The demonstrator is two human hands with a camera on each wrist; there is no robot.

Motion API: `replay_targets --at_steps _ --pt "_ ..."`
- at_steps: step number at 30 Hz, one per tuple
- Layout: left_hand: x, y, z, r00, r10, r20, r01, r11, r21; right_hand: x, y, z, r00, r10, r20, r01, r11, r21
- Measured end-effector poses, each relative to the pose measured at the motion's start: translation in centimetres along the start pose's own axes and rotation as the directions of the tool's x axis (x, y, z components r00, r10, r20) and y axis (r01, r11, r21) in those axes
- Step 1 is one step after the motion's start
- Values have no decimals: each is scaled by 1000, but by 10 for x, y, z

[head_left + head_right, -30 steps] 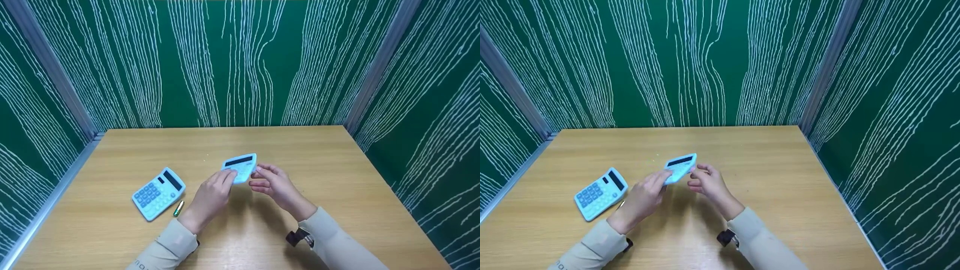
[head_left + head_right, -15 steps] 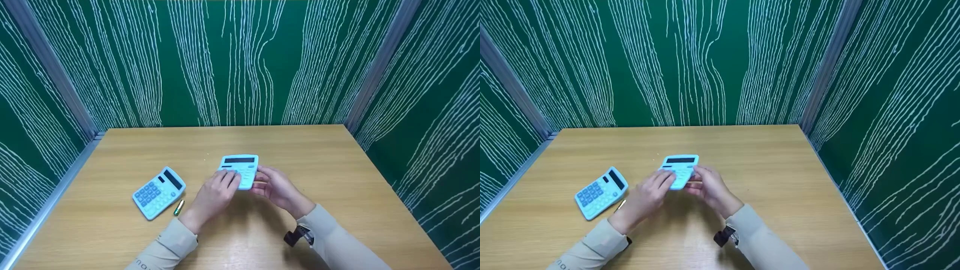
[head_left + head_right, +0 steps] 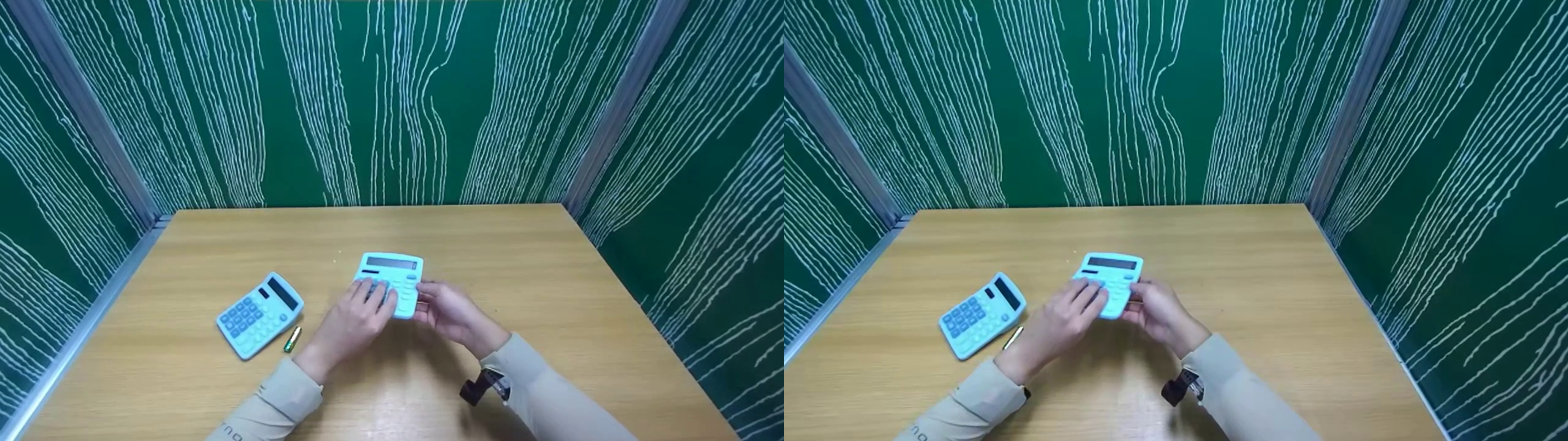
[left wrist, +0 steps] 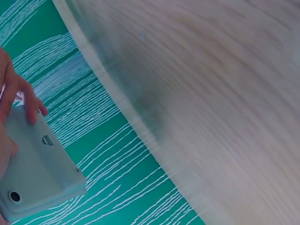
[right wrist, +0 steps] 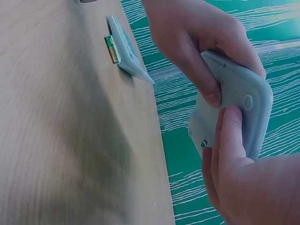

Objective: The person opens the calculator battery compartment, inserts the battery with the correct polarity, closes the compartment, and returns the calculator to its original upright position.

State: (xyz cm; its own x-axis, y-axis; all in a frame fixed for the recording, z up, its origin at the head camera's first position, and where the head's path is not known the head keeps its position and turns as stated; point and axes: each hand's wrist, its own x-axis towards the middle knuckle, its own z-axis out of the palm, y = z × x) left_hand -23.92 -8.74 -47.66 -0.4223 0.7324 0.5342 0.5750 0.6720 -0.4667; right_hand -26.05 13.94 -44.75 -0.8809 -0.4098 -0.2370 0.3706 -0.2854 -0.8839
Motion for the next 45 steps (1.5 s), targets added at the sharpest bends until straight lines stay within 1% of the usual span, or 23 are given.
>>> replay_targets --at_steps 3,6,9,11,14,16,19,21,23,24,25,27,29,31,34,36,38,41,45 --pt "-1 1 1 1000 8 -13 -8 1000 3 1 1 0 1000 -5 -11 5 1000 -11" --pt "-1 1 3 998 12 -55 -11 1000 11 2 2 0 1000 -11 -27 11 1000 -14" --pt "-1 1 6 996 7 -89 -7 1000 -6 4 3 0 999 -14 -42 13 1000 -14" --pt "-1 1 5 997 -9 -77 5 999 -51 4 4 0 999 -16 -52 15 1000 -19" --pt "-1 -1 3 999 -32 -35 26 990 -142 4 4 -2 997 -23 -70 20 999 -45" --pt "0 -3 0 999 -46 -18 41 976 -213 4 4 -4 996 -33 -81 27 997 -76" --pt "1 -5 -2 997 -68 -30 55 950 -306 4 4 -6 993 -54 -101 42 992 -115" --pt "2 -6 -3 994 -100 -45 76 925 -372 3 4 -7 991 -65 -115 50 990 -129" --pt "3 -7 -4 989 -143 -48 108 890 -443 3 4 -8 988 -72 -139 54 990 -132" --pt "3 -7 -5 984 -172 -45 130 867 -480 3 4 -8 986 -76 -149 57 990 -129" --pt "4 -8 -5 978 -205 -36 157 839 -521 3 3 -8 984 -78 -161 58 990 -127" --pt "5 -8 -7 960 -280 -1 226 776 -589 3 4 -9 980 -84 -179 62 990 -125" --pt "6 -8 -9 931 -361 49 305 698 -648 3 4 -9 977 -90 -191 67 990 -123" --pt "7 -9 -10 896 -431 106 377 615 -692 3 4 -10 977 -94 -194 71 990 -122" --pt "10 -11 -12 847 -500 183 457 507 -731 3 5 -12 978 -102 -183 80 989 -124" --pt "11 -13 -11 818 -530 225 490 436 -755 2 5 -14 981 -110 -160 89 987 -133" --pt "12 -15 -9 790 -556 257 514 371 -773 2 5 -16 984 -115 -137 96 985 -141" --pt "12 -18 -5 750 -593 293 528 271 -805 1 5 -17 986 -124 -114 106 983 -147" --pt "13 -21 1 685 -631 364 556 129 -821 -1 4 -18 985 -127 -117 109 983 -145"
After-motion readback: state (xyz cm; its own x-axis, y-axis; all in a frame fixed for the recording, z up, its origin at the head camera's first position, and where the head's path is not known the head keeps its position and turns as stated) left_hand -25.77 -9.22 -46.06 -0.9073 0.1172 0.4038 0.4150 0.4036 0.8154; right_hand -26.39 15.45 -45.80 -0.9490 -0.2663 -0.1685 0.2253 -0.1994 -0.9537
